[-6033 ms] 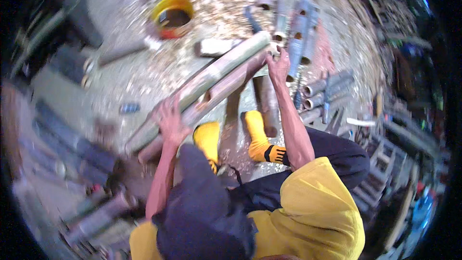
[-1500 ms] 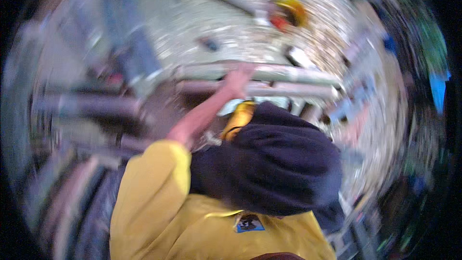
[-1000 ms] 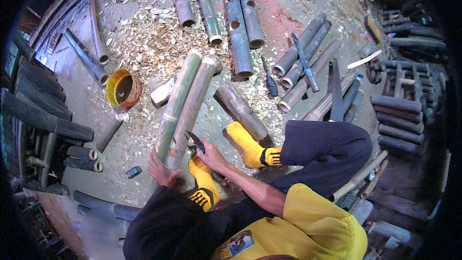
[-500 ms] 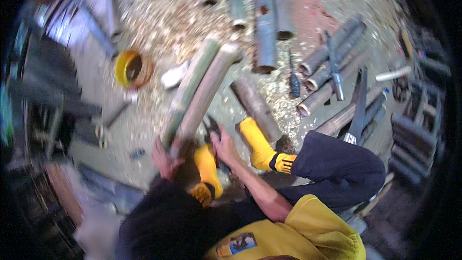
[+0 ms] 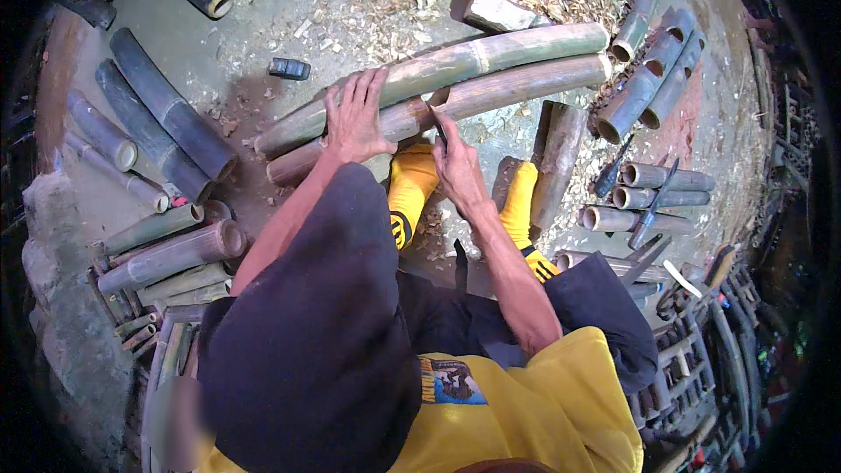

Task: The person uses a knife and a wooden mallet to carve a hole into a bamboo pole and then uses a hand tool to refine the edges of the hole while sitting on the floor.

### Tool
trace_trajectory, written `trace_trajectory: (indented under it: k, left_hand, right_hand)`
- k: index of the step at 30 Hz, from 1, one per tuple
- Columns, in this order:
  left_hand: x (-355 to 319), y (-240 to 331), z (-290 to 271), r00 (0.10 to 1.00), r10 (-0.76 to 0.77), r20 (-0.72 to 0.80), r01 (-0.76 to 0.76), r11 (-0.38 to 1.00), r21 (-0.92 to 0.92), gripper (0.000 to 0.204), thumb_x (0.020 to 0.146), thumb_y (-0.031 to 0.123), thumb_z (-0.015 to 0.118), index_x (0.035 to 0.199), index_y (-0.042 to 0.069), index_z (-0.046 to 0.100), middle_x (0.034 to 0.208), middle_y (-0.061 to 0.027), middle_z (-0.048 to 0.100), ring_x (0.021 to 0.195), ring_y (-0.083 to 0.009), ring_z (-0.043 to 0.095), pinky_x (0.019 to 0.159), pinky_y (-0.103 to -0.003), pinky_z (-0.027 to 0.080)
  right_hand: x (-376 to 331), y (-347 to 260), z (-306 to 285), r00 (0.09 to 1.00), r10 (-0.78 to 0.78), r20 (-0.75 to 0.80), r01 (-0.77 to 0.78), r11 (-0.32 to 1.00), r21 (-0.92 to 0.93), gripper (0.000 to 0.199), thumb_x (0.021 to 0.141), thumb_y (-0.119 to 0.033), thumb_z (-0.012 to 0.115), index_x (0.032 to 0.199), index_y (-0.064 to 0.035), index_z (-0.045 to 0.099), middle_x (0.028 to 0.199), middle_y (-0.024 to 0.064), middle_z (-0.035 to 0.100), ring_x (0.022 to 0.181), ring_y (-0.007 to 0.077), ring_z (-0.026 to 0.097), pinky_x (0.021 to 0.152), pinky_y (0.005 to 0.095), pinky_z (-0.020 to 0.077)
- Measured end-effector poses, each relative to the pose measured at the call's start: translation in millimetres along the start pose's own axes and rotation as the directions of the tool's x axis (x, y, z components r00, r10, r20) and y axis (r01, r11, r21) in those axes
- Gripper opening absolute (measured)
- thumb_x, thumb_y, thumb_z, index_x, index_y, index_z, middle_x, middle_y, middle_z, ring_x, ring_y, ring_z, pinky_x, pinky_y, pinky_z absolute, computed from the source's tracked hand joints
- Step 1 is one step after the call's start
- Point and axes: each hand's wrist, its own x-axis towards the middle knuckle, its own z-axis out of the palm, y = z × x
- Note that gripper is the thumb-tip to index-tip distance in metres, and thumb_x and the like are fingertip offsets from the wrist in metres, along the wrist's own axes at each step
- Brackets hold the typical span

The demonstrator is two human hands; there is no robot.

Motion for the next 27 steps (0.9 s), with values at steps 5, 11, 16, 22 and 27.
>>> trace_trajectory:
  k: [5, 11, 16, 22, 27]
  left_hand:
    - [1.2, 2.2, 2.4, 0.997, -0.050, 0.053, 0.049, 0.998, 0.026, 0.128, 0.031, 0.036, 0.085, 0.139, 0.012, 0.020, 0.134, -0.0078, 0.034, 0.123, -0.0265, 0.033, 0.100, -0.048, 0.022]
    - [1.1, -4.4, 2.2, 0.998, -0.040, 0.054, 0.038, 0.999, 0.022, 0.125, 0.035, 0.039, 0.084, 0.139, 0.014, 0.019, 0.134, -0.0065, 0.033, 0.123, -0.0252, 0.033, 0.099, -0.049, 0.023]
    - [1.6, -6.0, 1.1, 0.997, -0.045, 0.056, 0.043, 0.999, 0.032, 0.127, 0.032, 0.037, 0.085, 0.139, 0.012, 0.021, 0.134, -0.0072, 0.035, 0.122, -0.0252, 0.034, 0.099, -0.047, 0.022]
    - [1.3, -6.2, 2.2, 0.996, -0.055, 0.070, 0.053, 0.998, 0.041, 0.126, 0.035, 0.040, 0.084, 0.140, 0.015, 0.019, 0.135, -0.0051, 0.033, 0.123, -0.0245, 0.033, 0.100, -0.049, 0.022]
    - [3.6, -2.6, 2.9, 0.996, -0.052, 0.078, 0.050, 0.998, 0.032, 0.125, 0.035, 0.037, 0.084, 0.139, 0.015, 0.019, 0.134, -0.0056, 0.034, 0.124, -0.0252, 0.032, 0.100, -0.049, 0.021]
  right_hand:
    - [14.2, 0.6, -9.0, 0.990, 0.082, 0.114, -0.062, 0.983, -0.172, 0.039, 0.086, -0.005, 0.045, 0.123, -0.0117, 0.037, 0.072, 0.0292, 0.056, 0.075, 0.0467, 0.057, 0.061, 0.0498, 0.0404]
    - [21.8, 1.1, -7.7, 0.985, 0.084, 0.151, -0.055, 0.981, -0.188, 0.037, 0.085, -0.005, 0.046, 0.120, -0.0107, 0.037, 0.073, 0.0298, 0.056, 0.075, 0.0479, 0.056, 0.061, 0.0523, 0.0405]
    - [24.7, -4.7, -6.4, 0.984, 0.091, 0.156, -0.062, 0.981, -0.184, 0.035, 0.085, -0.005, 0.045, 0.119, -0.0093, 0.037, 0.073, 0.0295, 0.056, 0.076, 0.0478, 0.056, 0.061, 0.0514, 0.0401]
    - [25.0, -3.6, -6.2, 0.979, 0.110, 0.170, -0.073, 0.975, -0.208, 0.037, 0.084, -0.005, 0.047, 0.120, -0.0089, 0.037, 0.073, 0.0296, 0.056, 0.075, 0.0477, 0.056, 0.061, 0.0512, 0.0404]
    - [27.0, -5.4, -11.8, 0.976, 0.099, 0.194, -0.058, 0.977, -0.206, 0.036, 0.084, -0.005, 0.046, 0.119, -0.0082, 0.037, 0.073, 0.0301, 0.055, 0.075, 0.0475, 0.056, 0.060, 0.0516, 0.0400]
